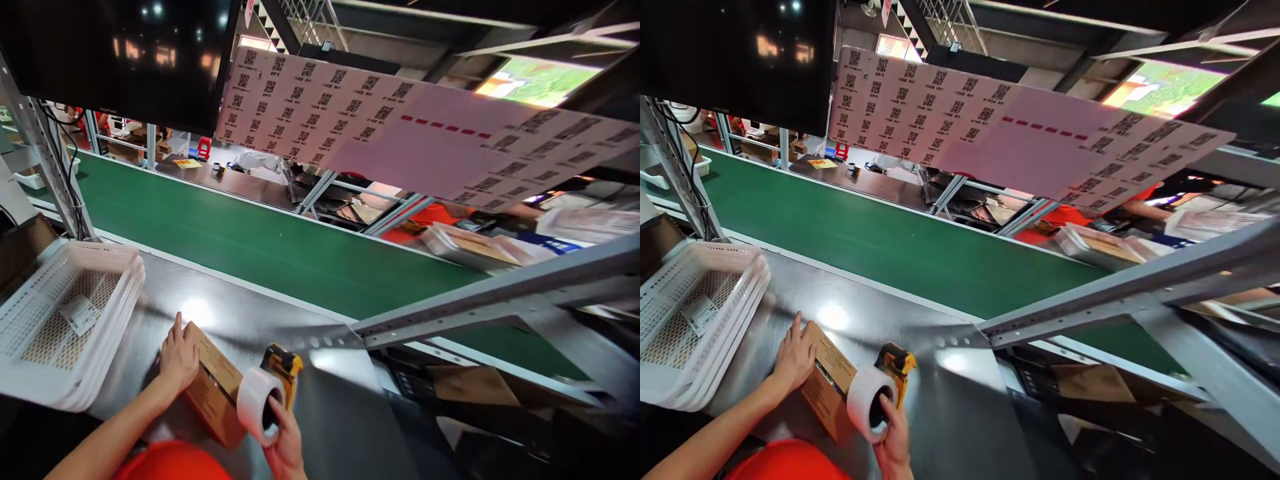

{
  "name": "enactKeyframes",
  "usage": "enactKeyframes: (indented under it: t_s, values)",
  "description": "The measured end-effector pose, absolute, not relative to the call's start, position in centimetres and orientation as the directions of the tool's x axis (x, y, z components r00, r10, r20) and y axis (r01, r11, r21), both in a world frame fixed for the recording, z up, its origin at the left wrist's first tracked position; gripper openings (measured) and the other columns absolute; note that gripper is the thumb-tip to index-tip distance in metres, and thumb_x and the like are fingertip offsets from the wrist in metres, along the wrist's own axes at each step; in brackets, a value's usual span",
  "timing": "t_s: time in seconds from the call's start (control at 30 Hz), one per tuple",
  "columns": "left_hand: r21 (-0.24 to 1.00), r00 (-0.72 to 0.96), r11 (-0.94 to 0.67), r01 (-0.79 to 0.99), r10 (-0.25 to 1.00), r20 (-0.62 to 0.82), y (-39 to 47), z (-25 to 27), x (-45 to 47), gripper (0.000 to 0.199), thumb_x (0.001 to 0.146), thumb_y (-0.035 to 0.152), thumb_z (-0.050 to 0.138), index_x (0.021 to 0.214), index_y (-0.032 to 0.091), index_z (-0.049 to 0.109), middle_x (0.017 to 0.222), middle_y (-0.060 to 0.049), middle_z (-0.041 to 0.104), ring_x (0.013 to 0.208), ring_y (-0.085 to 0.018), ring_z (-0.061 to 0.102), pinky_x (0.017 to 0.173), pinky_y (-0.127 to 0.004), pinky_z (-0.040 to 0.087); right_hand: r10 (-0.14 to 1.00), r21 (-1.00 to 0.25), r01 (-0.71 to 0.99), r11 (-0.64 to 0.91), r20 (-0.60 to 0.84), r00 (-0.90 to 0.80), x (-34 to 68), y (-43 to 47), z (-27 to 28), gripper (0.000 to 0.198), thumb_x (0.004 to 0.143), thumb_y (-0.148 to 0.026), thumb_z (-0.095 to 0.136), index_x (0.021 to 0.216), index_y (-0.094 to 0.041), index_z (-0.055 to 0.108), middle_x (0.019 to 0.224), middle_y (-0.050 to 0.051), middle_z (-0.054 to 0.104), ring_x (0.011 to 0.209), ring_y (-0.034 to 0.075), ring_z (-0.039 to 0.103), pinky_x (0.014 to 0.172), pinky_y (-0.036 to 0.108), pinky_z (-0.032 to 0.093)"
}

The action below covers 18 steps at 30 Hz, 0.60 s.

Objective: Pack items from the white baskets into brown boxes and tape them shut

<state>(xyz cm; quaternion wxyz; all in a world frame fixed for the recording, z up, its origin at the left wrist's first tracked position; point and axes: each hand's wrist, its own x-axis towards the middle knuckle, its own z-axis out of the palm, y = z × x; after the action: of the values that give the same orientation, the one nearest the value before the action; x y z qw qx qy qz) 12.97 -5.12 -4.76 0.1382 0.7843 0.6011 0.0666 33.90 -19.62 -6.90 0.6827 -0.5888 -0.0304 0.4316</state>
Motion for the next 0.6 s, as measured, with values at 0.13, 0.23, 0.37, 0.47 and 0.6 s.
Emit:
enactKeyframes:
  t_s: [0.13, 0.23, 0.37, 0.47, 0.6]
  values:
    - [0.204, 0.240, -0.215, 0.955, 0.965, -0.108, -5.2, -4.9, 13.9, 0.055, 0.107, 0.032, 0.044, 0.157, 0.012, 0.054, 0.173, -0.024, 0.038, 0.146, -0.039, 0.056, 0.110, -0.051, 0.057, 0.667, -0.841, -0.538, -0.059, -0.434, 0.605, 32.9, -20.1, -8.3, 0.046, 0.057, -0.051, 0.095, 0.089, -0.025, 0.076, 0.088, 0.000, 0.081, 0.088, 0.027, 0.076, 0.081, 0.038, 0.063]
    - [0.165, 0.253, -0.228, 0.960, 0.955, -0.153, -5.1, -5.0, 14.3, 0.059, 0.108, 0.032, 0.040, 0.163, 0.010, 0.046, 0.174, -0.025, 0.035, 0.150, -0.043, 0.050, 0.110, -0.059, 0.056, 0.717, -0.875, -0.478, -0.084, -0.386, 0.580, 32.7, -20.1, -8.0, 0.046, 0.066, -0.053, 0.091, 0.100, -0.025, 0.076, 0.098, 0.002, 0.082, 0.094, 0.027, 0.076, 0.086, 0.040, 0.062]
    - [0.153, 0.234, -0.209, 0.966, 0.957, -0.170, -5.2, -5.2, 14.6, 0.063, 0.108, 0.031, 0.037, 0.168, 0.010, 0.035, 0.176, -0.024, 0.031, 0.157, -0.047, 0.037, 0.104, -0.065, 0.058, 0.751, -0.906, -0.408, -0.108, -0.343, 0.564, 32.7, -19.7, -7.0, 0.055, 0.062, -0.052, 0.093, 0.105, -0.023, 0.074, 0.100, 0.006, 0.081, 0.094, 0.029, 0.076, 0.086, 0.042, 0.063]
    - [0.158, 0.239, -0.217, 0.963, 0.961, -0.137, -5.4, -5.4, 14.5, 0.063, 0.109, 0.031, 0.036, 0.168, 0.009, 0.034, 0.171, -0.027, 0.039, 0.145, -0.045, 0.051, 0.097, -0.059, 0.061, 0.770, -0.922, -0.356, -0.154, -0.337, 0.541, 33.1, -19.5, -5.4, 0.065, 0.060, -0.048, 0.093, 0.115, -0.021, 0.072, 0.100, 0.007, 0.080, 0.092, 0.030, 0.075, 0.083, 0.040, 0.063]
    - [0.158, 0.235, -0.217, 0.963, 0.966, -0.105, -5.7, -5.8, 14.3, 0.062, 0.109, 0.034, 0.041, 0.166, 0.013, 0.039, 0.152, -0.025, 0.059, 0.119, -0.037, 0.065, 0.092, -0.053, 0.062, 0.768, -0.970, -0.179, -0.167, -0.242, 0.592, 34.3, -19.9, -1.9, 0.080, 0.068, -0.046, 0.087, 0.141, -0.022, 0.064, 0.122, 0.009, 0.077, 0.109, 0.032, 0.073, 0.089, 0.040, 0.063]
